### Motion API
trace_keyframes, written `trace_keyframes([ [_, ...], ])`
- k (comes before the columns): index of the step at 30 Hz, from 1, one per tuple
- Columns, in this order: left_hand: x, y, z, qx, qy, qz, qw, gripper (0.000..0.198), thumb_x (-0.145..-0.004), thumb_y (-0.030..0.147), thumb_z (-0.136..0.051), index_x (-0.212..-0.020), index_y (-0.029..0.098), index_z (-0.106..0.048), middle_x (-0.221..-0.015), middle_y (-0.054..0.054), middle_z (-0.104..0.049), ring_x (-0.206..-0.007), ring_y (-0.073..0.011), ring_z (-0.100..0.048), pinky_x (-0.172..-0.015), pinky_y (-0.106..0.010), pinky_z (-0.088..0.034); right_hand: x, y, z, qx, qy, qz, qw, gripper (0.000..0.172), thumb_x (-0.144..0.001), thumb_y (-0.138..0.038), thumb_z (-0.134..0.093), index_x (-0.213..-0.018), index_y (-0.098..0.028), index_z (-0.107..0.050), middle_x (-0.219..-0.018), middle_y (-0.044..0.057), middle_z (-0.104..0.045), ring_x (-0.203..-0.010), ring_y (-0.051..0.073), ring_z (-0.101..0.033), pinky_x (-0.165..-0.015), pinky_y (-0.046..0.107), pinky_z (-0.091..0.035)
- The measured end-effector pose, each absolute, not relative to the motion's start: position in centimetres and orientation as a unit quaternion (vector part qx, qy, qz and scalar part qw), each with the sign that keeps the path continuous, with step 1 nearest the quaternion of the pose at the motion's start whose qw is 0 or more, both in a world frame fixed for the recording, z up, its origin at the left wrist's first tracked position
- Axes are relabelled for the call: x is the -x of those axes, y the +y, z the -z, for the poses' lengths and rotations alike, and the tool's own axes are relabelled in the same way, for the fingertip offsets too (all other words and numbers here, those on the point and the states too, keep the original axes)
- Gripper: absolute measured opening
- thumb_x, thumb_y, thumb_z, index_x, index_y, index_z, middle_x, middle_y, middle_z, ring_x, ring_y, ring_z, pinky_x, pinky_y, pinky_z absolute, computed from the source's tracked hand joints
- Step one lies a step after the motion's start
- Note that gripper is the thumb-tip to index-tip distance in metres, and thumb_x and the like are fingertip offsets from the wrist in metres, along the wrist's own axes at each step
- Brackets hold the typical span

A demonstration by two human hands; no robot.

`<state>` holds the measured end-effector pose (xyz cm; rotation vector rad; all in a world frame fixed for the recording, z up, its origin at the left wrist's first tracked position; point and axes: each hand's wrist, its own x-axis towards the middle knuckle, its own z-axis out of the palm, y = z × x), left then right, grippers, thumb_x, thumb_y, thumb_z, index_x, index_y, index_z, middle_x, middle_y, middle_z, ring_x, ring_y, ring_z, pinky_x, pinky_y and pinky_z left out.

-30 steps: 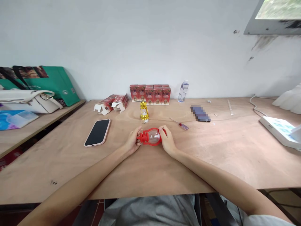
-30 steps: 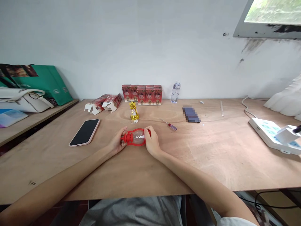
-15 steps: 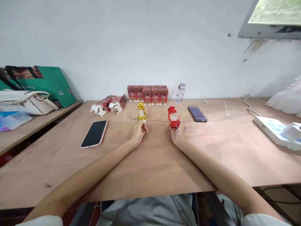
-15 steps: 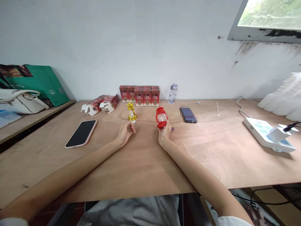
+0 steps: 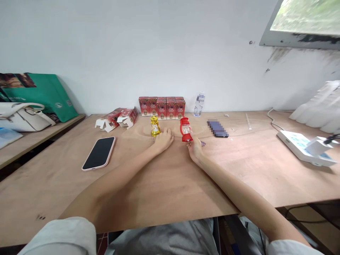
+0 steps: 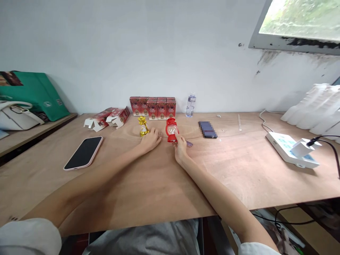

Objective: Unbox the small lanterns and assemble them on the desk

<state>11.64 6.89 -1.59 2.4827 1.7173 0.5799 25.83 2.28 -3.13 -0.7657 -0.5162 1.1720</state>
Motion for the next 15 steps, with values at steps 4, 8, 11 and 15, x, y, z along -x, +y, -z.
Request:
trace_keyframes([
  [4, -9.9, 4.2, 1.4, -0.818, 0.46, -0.33, 0.108, 0.02, -0.089, 0.025, -0.044, -0.101, 0.015, -0.055, -0.101, -0.01, -0.058, -0.09, -0.0194, -0.059, -0.082, -0.031, -0.045, -25.3, 1.3, 2.6, 0.319, -0.281, -0.591, 0.686, 0.032, -0.057, -0.033, -0.078, -0.077, -0.02, -0.056, -0.072, -0.006, -0.065, -0.063, 0.008, -0.059, -0.059, 0.02, -0.046],
  [8, -8.1, 0.3, 1.6, -0.764, 0.381, -0.423, 0.304, 0.031, -0.081, 0.029, -0.057, -0.111, 0.019, -0.054, -0.096, -0.005, -0.062, -0.079, -0.0156, -0.059, -0.07, -0.026, -0.047, -24.1, -0.2, 2.3, 0.292, -0.302, -0.656, 0.627, 0.033, -0.062, -0.029, -0.077, -0.086, -0.021, -0.056, -0.082, -0.003, -0.069, -0.073, 0.012, -0.065, -0.07, 0.027, -0.052],
  [11, -7.5, -1.3, 1.8, -0.743, 0.368, -0.44, 0.344, 0.041, -0.077, 0.029, -0.064, -0.114, 0.02, -0.052, -0.106, -0.007, -0.061, -0.085, -0.0161, -0.059, -0.072, -0.027, -0.047, -23.3, -1.4, 2.1, 0.291, -0.3, -0.684, 0.598, 0.037, -0.064, -0.028, -0.076, -0.093, -0.023, -0.054, -0.085, -0.003, -0.07, -0.073, 0.014, -0.067, -0.071, 0.03, -0.054],
  [15, -7.3, -1.5, 1.9, -0.749, 0.368, -0.468, 0.291, 0.033, -0.079, 0.028, -0.062, -0.109, 0.019, -0.054, -0.108, -0.007, -0.059, -0.091, -0.0164, -0.058, -0.076, -0.027, -0.048, -22.8, -2.1, 1.9, 0.29, -0.315, -0.701, 0.57, 0.041, -0.065, -0.033, -0.076, -0.099, -0.026, -0.053, -0.092, -0.003, -0.07, -0.077, 0.014, -0.067, -0.071, 0.03, -0.055],
])
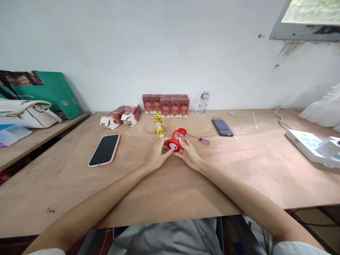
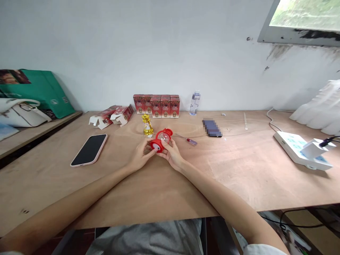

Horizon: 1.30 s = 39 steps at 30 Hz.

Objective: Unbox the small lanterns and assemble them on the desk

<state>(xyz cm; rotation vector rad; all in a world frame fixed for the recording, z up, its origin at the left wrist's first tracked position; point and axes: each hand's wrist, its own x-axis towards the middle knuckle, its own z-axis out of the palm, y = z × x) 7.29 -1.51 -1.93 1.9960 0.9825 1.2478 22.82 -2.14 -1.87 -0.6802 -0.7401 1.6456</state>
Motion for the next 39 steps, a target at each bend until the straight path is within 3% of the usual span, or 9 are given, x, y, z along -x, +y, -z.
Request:
trace_keyframes([
  [9, -7.1, -1.9, 2.0, -0.791, 0.325, -0.507, 0.108, 0.026, -0.082, 0.02, -0.056, -0.109, 0.02, -0.055, -0.103, -0.008, -0.058, -0.098, -0.0179, -0.056, -0.085, -0.032, -0.048, -23.2, -1.9, 1.6, 0.281, -0.34, -0.74, 0.508, 0.016, -0.076, -0.032, -0.061, -0.086, -0.019, -0.063, -0.085, 0.001, -0.07, -0.083, 0.015, -0.063, -0.078, 0.028, -0.051],
  [18, -6.7, -1.4, 2.7, -0.827, 0.278, -0.489, 0.015, 0.026, -0.082, 0.014, -0.052, -0.107, 0.02, -0.055, -0.101, -0.009, -0.061, -0.097, -0.0188, -0.058, -0.085, -0.036, -0.048, -24.1, -1.2, 1.6, 0.292, -0.312, -0.719, 0.548, 0.023, -0.079, -0.04, -0.05, -0.088, -0.022, -0.061, -0.08, 0.002, -0.067, -0.073, 0.018, -0.062, -0.074, 0.037, -0.052],
  [23, -6.3, -1.0, 3.1, -0.852, 0.264, -0.452, 0.023, 0.021, -0.084, 0.016, -0.05, -0.103, 0.021, -0.056, -0.104, -0.009, -0.063, -0.1, -0.0183, -0.059, -0.088, -0.036, -0.048, -24.2, -1.3, 1.4, 0.29, -0.32, -0.714, 0.551, 0.037, -0.081, -0.056, -0.048, -0.094, -0.023, -0.06, -0.09, 0.003, -0.068, -0.079, 0.019, -0.064, -0.068, 0.038, -0.054],
  [29, -5.8, -1.2, 2.7, -0.828, 0.316, -0.463, -0.026, 0.005, -0.082, 0.023, -0.057, -0.086, 0.022, -0.059, -0.101, -0.009, -0.064, -0.096, -0.0197, -0.059, -0.086, -0.035, -0.044, -24.0, -1.7, 1.3, 0.302, -0.356, -0.694, 0.548, 0.032, -0.068, -0.04, -0.072, -0.09, -0.019, -0.061, -0.082, 0.001, -0.069, -0.078, 0.018, -0.065, -0.068, 0.033, -0.057],
  [39, -7.4, 0.8, 2.2, -0.807, 0.387, -0.441, -0.06, 0.011, -0.083, 0.027, -0.051, -0.078, 0.021, -0.058, -0.094, -0.009, -0.065, -0.091, -0.0223, -0.058, -0.084, -0.037, -0.035, -24.0, 0.0, 2.2, 0.359, -0.293, -0.601, 0.652, 0.04, -0.063, -0.036, -0.076, -0.092, -0.024, -0.051, -0.087, -0.002, -0.066, -0.071, 0.013, -0.064, -0.063, 0.031, -0.058],
])
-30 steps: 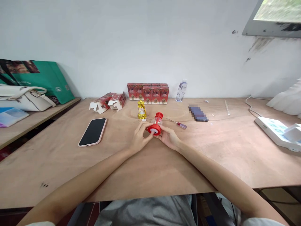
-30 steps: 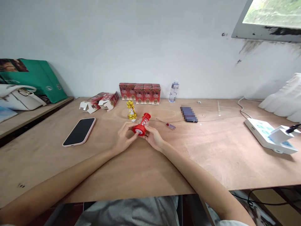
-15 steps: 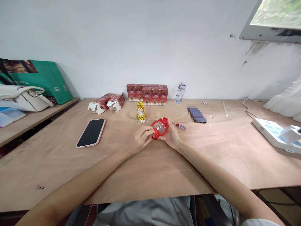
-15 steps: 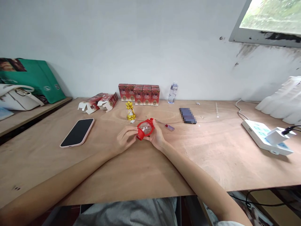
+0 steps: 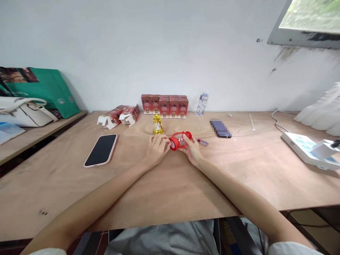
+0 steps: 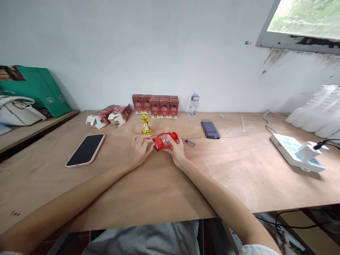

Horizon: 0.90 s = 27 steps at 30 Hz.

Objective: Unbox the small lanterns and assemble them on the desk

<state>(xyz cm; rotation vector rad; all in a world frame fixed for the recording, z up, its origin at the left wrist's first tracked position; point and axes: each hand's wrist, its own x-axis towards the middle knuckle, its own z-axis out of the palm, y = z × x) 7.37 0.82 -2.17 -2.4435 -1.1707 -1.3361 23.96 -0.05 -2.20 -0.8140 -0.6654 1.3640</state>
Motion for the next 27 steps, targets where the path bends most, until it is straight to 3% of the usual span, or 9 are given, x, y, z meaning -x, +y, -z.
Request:
trace_keyframes([
  [6, -7.7, 3.8, 2.1, 0.794, -0.416, 0.441, 0.041, 0.012, -0.086, 0.025, -0.046, -0.08, 0.019, -0.055, -0.092, -0.009, -0.062, -0.091, -0.0233, -0.055, -0.084, -0.037, -0.029, -26.4, 1.9, 2.6, 0.398, -0.193, -0.51, 0.738, 0.032, -0.066, -0.033, -0.072, -0.089, -0.025, -0.051, -0.086, -0.004, -0.064, -0.076, 0.012, -0.063, -0.064, 0.028, -0.057],
  [11, -8.4, 7.2, 2.5, 0.835, -0.417, 0.358, 0.025, 0.012, -0.083, 0.021, -0.051, -0.072, 0.019, -0.055, -0.081, -0.009, -0.061, -0.088, -0.0245, -0.051, -0.085, -0.039, -0.028, -27.1, 2.3, 2.4, 0.366, -0.185, -0.555, 0.724, 0.017, -0.073, -0.034, -0.062, -0.083, -0.022, -0.056, -0.08, -0.003, -0.065, -0.074, 0.012, -0.062, -0.062, 0.024, -0.055],
  [19, -8.5, 8.7, 3.3, 0.848, -0.418, 0.325, 0.02, 0.016, -0.079, 0.019, -0.055, -0.063, 0.018, -0.058, -0.068, -0.008, -0.062, -0.08, -0.0242, -0.051, -0.084, -0.041, -0.031, -26.6, 1.9, 1.9, 0.348, -0.15, -0.586, 0.716, 0.009, -0.078, -0.03, -0.058, -0.08, -0.022, -0.058, -0.077, -0.004, -0.066, -0.071, 0.01, -0.062, -0.061, 0.021, -0.053],
  [23, -7.9, 6.7, 2.8, 0.854, -0.405, 0.319, 0.076, 0.021, -0.089, 0.024, -0.044, -0.085, 0.018, -0.064, -0.086, -0.01, -0.068, -0.087, -0.0243, -0.055, -0.083, -0.04, -0.034, -26.1, 1.3, 1.6, 0.335, -0.143, -0.619, 0.696, 0.009, -0.082, -0.028, -0.055, -0.077, -0.021, -0.058, -0.073, -0.004, -0.066, -0.067, 0.009, -0.061, -0.058, 0.019, -0.053],
  [27, -7.5, 3.0, 2.3, 0.862, -0.319, 0.378, 0.114, 0.037, -0.087, 0.034, -0.051, -0.12, 0.017, -0.05, -0.113, -0.011, -0.063, -0.104, -0.0228, -0.056, -0.088, -0.037, -0.036, -24.7, -0.1, 1.6, 0.317, -0.179, -0.673, 0.644, 0.015, -0.087, -0.032, -0.05, -0.084, -0.021, -0.06, -0.079, -0.003, -0.068, -0.07, 0.01, -0.063, -0.059, 0.02, -0.053],
])
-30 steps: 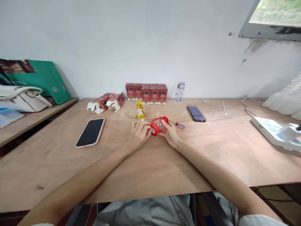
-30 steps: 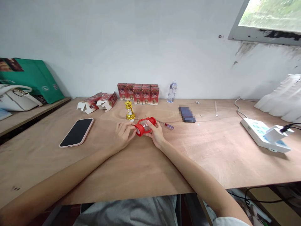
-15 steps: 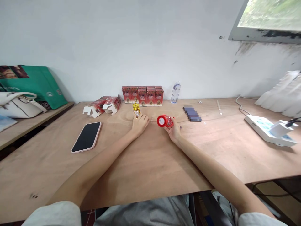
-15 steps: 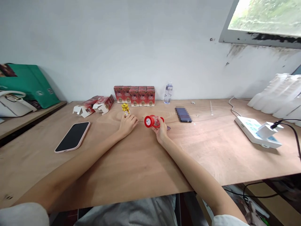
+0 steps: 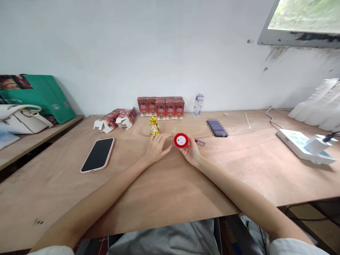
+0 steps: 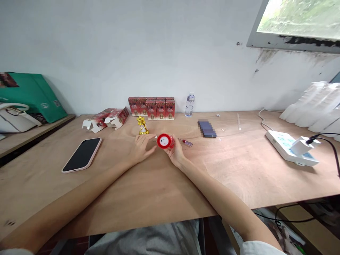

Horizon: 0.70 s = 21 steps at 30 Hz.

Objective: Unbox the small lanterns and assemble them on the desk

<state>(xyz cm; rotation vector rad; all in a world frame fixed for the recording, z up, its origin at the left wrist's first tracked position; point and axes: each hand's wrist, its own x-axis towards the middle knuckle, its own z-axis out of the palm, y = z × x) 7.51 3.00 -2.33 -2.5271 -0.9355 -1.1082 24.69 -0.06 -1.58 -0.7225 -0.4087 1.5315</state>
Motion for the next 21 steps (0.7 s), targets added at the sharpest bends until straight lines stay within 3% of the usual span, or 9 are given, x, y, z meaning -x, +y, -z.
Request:
trace_keyframes([
  [3, -7.2, 0.5, 2.3, 0.858, -0.281, 0.419, 0.095, 0.059, -0.08, 0.041, -0.061, -0.129, 0.017, -0.04, -0.125, -0.014, -0.057, -0.115, -0.0243, -0.051, -0.095, -0.038, -0.036, -23.6, -1.2, 1.7, 0.305, -0.245, -0.729, 0.562, 0.025, -0.089, -0.041, -0.046, -0.094, -0.022, -0.061, -0.084, 0.0, -0.068, -0.071, 0.012, -0.063, -0.061, 0.023, -0.054],
  [8, -6.8, -1.0, 2.3, 0.839, -0.302, 0.448, 0.062, 0.052, -0.082, 0.045, -0.059, -0.125, 0.021, -0.043, -0.13, -0.015, -0.051, -0.12, -0.0264, -0.049, -0.094, -0.041, -0.037, -22.6, -2.4, 1.6, 0.305, -0.377, -0.729, 0.483, 0.035, -0.09, -0.049, -0.042, -0.107, -0.024, -0.058, -0.101, 0.002, -0.067, -0.087, 0.014, -0.063, -0.073, 0.026, -0.053],
  [11, -6.6, -1.0, 2.3, 0.867, -0.246, 0.431, 0.041, 0.047, -0.083, 0.043, -0.058, -0.123, 0.022, -0.046, -0.125, -0.013, -0.055, -0.118, -0.0259, -0.051, -0.097, -0.044, -0.036, -22.5, -2.6, 1.7, 0.325, -0.485, -0.649, 0.488, 0.041, -0.089, -0.052, -0.04, -0.11, -0.022, -0.058, -0.109, 0.004, -0.065, -0.101, 0.017, -0.061, -0.088, 0.032, -0.048],
  [14, -6.5, -1.2, 2.3, 0.858, -0.244, 0.453, 0.014, 0.042, -0.083, 0.037, -0.059, -0.121, 0.022, -0.048, -0.117, -0.011, -0.058, -0.112, -0.0236, -0.055, -0.093, -0.041, -0.043, -22.6, -2.9, 2.0, 0.387, -0.584, -0.478, 0.53, 0.04, -0.088, -0.051, -0.043, -0.111, -0.021, -0.057, -0.119, 0.006, -0.06, -0.113, 0.019, -0.054, -0.1, 0.036, -0.04],
  [17, -6.2, -1.3, 2.2, 0.825, -0.277, 0.492, 0.003, 0.038, -0.081, 0.033, -0.062, -0.116, 0.022, -0.052, -0.111, -0.009, -0.056, -0.105, -0.0211, -0.057, -0.087, -0.037, -0.049, -22.8, -3.5, 2.1, 0.447, -0.595, -0.335, 0.577, 0.033, -0.087, -0.044, -0.047, -0.111, -0.021, -0.052, -0.117, 0.009, -0.056, -0.101, 0.018, -0.057, -0.089, 0.036, -0.047],
  [21, -5.7, -1.3, 2.2, 0.802, -0.322, 0.503, 0.015, 0.036, -0.079, 0.033, -0.065, -0.111, 0.022, -0.054, -0.105, -0.006, -0.052, -0.099, -0.0194, -0.056, -0.083, -0.035, -0.052, -22.7, -4.5, 1.6, 0.395, -0.649, -0.211, 0.614, 0.015, -0.086, -0.035, -0.052, -0.094, -0.022, -0.054, -0.098, 0.006, -0.055, -0.09, 0.016, -0.056, -0.074, 0.031, -0.051],
])
